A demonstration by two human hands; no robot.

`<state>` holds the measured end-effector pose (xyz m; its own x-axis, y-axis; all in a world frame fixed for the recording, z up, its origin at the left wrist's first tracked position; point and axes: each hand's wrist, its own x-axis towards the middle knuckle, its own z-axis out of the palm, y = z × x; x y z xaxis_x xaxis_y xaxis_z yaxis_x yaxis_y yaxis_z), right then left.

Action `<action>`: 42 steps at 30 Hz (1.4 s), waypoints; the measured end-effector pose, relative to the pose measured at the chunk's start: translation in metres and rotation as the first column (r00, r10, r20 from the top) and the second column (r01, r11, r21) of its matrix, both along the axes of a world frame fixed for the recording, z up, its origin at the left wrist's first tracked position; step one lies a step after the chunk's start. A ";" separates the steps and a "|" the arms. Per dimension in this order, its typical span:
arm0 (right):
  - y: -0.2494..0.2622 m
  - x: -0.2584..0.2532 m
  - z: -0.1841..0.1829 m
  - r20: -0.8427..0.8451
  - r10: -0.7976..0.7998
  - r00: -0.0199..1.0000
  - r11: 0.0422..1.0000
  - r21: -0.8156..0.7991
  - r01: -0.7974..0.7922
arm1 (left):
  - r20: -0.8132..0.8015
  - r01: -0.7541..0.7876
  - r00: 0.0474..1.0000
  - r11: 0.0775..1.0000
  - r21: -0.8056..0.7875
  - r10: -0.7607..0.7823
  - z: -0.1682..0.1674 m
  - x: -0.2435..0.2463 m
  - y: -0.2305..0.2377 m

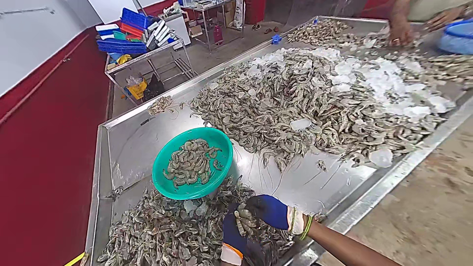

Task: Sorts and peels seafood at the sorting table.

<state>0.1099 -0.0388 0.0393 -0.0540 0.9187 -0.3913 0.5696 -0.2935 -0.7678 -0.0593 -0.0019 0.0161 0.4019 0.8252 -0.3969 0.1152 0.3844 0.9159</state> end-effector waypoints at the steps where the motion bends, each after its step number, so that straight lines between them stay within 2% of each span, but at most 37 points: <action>1: -0.005 0.001 0.001 -0.020 -0.078 0.997 0.996 0.047 0.079 | 0.050 -0.013 0.999 0.997 -0.077 0.017 0.002 0.002 -0.001; 2: -0.008 0.004 0.000 -0.040 -0.185 0.982 0.978 0.092 0.188 | 0.084 -0.037 0.995 0.989 -0.145 0.050 0.006 0.004 -0.001; 3: -0.007 0.012 -0.001 -0.035 -0.292 0.956 0.949 0.111 0.294 | 0.095 -0.049 0.993 0.989 -0.139 0.062 0.006 0.004 -0.002; 4: -0.002 0.023 0.000 0.028 -0.346 0.938 0.934 0.102 0.341 | 0.092 -0.002 0.996 1.000 -0.032 0.004 0.004 -0.002 -0.003; 5: 0.006 0.034 0.000 0.133 -0.318 0.939 0.948 0.071 0.311 | 0.039 0.115 0.992 0.979 0.166 -0.123 -0.002 -0.013 -0.003; 6: 0.015 0.040 -0.002 0.215 -0.245 0.945 0.969 0.013 0.248 | -0.041 0.209 0.978 0.931 0.299 -0.206 -0.008 -0.020 -0.001; 7: 0.026 0.040 -0.008 0.259 -0.178 0.949 0.982 -0.016 0.189 | -0.095 0.263 0.965 0.899 0.351 -0.246 -0.011 -0.024 0.001; 9: 0.048 0.024 -0.022 0.339 -0.088 0.937 0.993 -0.041 0.108 | -0.129 0.281 0.959 0.894 0.350 -0.250 -0.015 -0.022 0.003; 11: 0.066 0.004 -0.040 0.457 -0.013 0.889 0.994 -0.091 0.061 | -0.076 0.236 0.972 0.922 0.307 -0.223 -0.021 -0.019 0.003; 12: 0.071 -0.002 -0.045 0.487 -0.021 0.873 0.988 -0.124 0.093 | -0.061 0.216 0.976 0.930 0.298 -0.207 -0.019 -0.019 0.002; 13: 0.071 -0.003 -0.046 0.490 -0.079 0.868 0.975 -0.142 0.169 | -0.101 0.227 0.974 0.907 0.355 -0.204 -0.015 -0.022 0.000; 16: 0.054 0.030 -0.041 0.553 -0.229 0.801 0.917 -0.153 0.367 | -0.163 0.276 0.961 0.829 0.486 -0.224 -0.015 -0.027 0.000; 18: 0.038 0.065 -0.043 0.612 -0.280 0.740 0.869 -0.166 0.467 | -0.176 0.291 0.956 0.844 0.450 -0.236 -0.007 -0.018 0.000; 19: 0.029 0.076 -0.044 0.645 -0.248 0.723 0.862 -0.194 0.469 | -0.145 0.274 0.962 0.841 0.465 -0.233 -0.006 -0.013 -0.002; 22: -0.007 0.073 -0.040 0.641 -0.061 0.765 0.911 -0.277 0.305 | -0.029 0.220 0.972 0.851 0.478 -0.235 -0.007 0.014 -0.009; 25: -0.037 0.043 -0.021 0.404 -0.063 0.912 0.956 -0.237 0.172 | -0.021 0.253 0.963 0.878 0.406 -0.268 -0.012 0.040 -0.014; 27: -0.049 0.025 -0.003 0.267 -0.140 0.953 0.962 -0.190 0.194 | -0.176 0.356 0.935 0.817 0.453 -0.309 -0.008 0.049 -0.017; 29: -0.056 0.017 0.008 0.223 -0.214 0.951 0.947 -0.192 0.258 | -0.249 0.409 0.912 0.774 0.484 -0.326 -0.001 0.054 -0.019; 31: -0.061 0.017 0.013 0.263 -0.235 0.936 0.942 -0.175 0.286 | -0.329 0.467 0.881 0.739 0.486 -0.340 0.009 0.059 -0.021; 33: -0.064 0.019 0.013 0.415 -0.215 0.884 0.951 -0.119 0.287 | -0.443 0.562 0.812 0.714 0.419 -0.379 0.014 0.063 -0.023; 35: -0.066 0.021 0.014 0.535 -0.184 0.824 0.957 -0.095 0.275 | -0.549 0.641 0.726 0.695 0.325 -0.413 0.024 0.064 -0.028; 38: -0.070 0.017 0.003 0.589 -0.123 0.798 0.975 -0.076 0.207 | -0.642 0.720 0.595 0.675 0.159 -0.483 0.032 0.057 -0.031; 40: -0.070 0.029 -0.011 0.612 -0.152 0.776 0.982 0.004 0.189 | -0.633 0.733 0.576 0.670 0.120 -0.517 0.028 0.050 -0.029; 42: -0.070 0.057 -0.021 0.611 -0.244 0.753 0.956 0.024 0.291 | -0.615 0.710 0.595 0.697 0.100 -0.517 0.032 0.044 -0.029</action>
<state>0.1671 -0.1084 0.0183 0.4572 0.8295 -0.3207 0.7967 -0.5423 -0.2669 -0.0151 -0.0307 0.0480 0.6751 0.5647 -0.4747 0.6867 -0.2460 0.6841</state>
